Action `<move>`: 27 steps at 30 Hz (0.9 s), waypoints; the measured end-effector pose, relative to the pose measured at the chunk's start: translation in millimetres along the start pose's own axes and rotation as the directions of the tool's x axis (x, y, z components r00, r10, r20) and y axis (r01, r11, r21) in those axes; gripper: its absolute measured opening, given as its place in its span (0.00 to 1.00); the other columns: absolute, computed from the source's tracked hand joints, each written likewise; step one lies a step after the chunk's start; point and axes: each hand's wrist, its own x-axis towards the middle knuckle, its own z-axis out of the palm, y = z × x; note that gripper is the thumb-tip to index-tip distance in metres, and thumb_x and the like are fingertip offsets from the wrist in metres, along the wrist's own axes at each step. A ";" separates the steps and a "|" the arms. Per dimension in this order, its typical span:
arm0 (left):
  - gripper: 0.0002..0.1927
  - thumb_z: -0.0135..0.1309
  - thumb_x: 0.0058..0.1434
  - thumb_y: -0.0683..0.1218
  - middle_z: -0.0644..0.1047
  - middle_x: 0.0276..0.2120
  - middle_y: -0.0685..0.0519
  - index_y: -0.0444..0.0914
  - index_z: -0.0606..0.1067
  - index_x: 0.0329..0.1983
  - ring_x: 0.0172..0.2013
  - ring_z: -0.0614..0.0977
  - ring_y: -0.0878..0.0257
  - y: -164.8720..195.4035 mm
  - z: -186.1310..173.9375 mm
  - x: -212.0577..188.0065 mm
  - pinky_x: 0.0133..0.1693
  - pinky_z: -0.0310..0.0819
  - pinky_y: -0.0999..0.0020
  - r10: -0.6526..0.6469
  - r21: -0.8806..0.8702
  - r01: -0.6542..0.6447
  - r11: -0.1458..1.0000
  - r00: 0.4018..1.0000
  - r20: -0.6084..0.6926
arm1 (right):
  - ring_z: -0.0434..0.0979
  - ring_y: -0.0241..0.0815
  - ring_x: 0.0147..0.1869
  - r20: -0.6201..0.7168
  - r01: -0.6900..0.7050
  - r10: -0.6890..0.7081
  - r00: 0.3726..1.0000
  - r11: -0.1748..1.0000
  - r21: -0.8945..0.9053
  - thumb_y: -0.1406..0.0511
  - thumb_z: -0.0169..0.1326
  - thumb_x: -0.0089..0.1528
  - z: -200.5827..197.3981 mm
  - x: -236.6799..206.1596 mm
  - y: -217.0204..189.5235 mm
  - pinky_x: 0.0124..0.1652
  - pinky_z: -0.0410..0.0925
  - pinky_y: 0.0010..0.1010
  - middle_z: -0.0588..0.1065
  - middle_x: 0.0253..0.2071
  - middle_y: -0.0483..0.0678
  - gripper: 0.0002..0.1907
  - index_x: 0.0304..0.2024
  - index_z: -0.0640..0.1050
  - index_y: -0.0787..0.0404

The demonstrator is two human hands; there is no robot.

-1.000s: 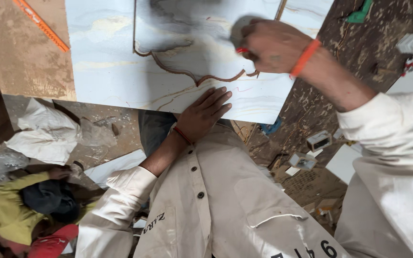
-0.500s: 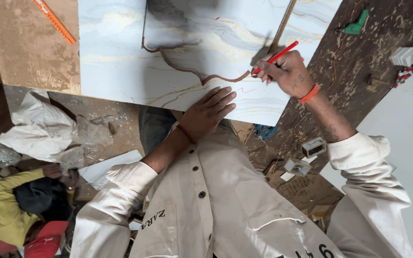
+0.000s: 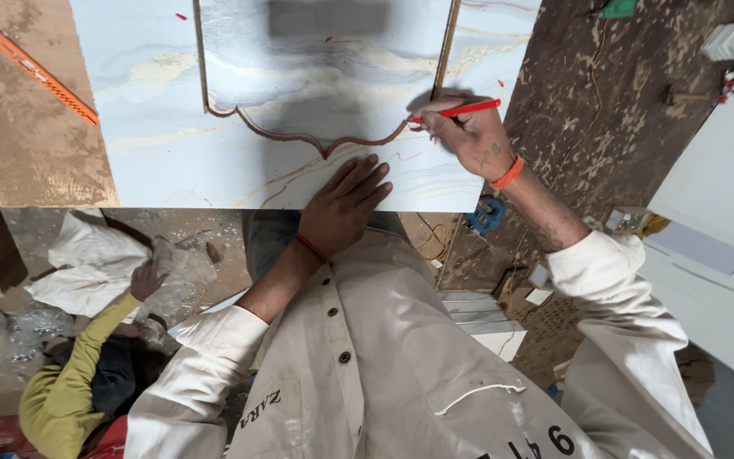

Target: The person traces a decorative arched pattern onto white marble-look panels using a red pencil, following the edge of a wooden template frame. They reposition and flip panels on the workbench, sharpen the pencil with a small blade, and continue marking outlines on additional panels.

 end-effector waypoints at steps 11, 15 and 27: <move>0.24 0.61 0.57 0.41 0.72 0.67 0.49 0.37 0.78 0.58 0.71 0.66 0.54 3.1 -2.0 2.6 0.71 0.60 0.53 -0.029 -0.037 0.029 0.999 1.000 0.010 | 0.76 0.38 0.32 0.059 -0.003 0.001 0.998 1.000 0.028 0.67 0.52 0.72 -6.1 -0.5 2.5 0.31 0.71 0.28 0.77 0.34 0.52 0.11 0.48 0.81 0.69; 0.24 0.61 0.58 0.40 0.71 0.67 0.50 0.37 0.78 0.59 0.71 0.65 0.55 2.2 -2.0 1.4 0.72 0.60 0.54 -0.027 -0.016 0.027 1.000 1.000 0.004 | 0.80 0.44 0.42 0.241 0.281 -0.234 0.942 0.942 -0.182 0.67 0.53 0.72 -21.1 23.0 -5.8 0.44 0.74 0.36 0.79 0.39 0.54 0.11 0.43 0.82 0.69; 0.27 0.57 0.51 0.36 0.72 0.66 0.49 0.36 0.78 0.57 0.72 0.64 0.54 -0.7 0.1 -0.8 0.71 0.59 0.54 -0.014 -0.012 0.014 1.000 1.000 0.008 | 0.79 0.51 0.36 0.563 0.171 0.139 0.814 0.870 -0.463 0.66 0.53 0.69 -27.1 62.1 -49.0 0.39 0.75 0.41 0.76 0.36 0.57 0.07 0.41 0.78 0.65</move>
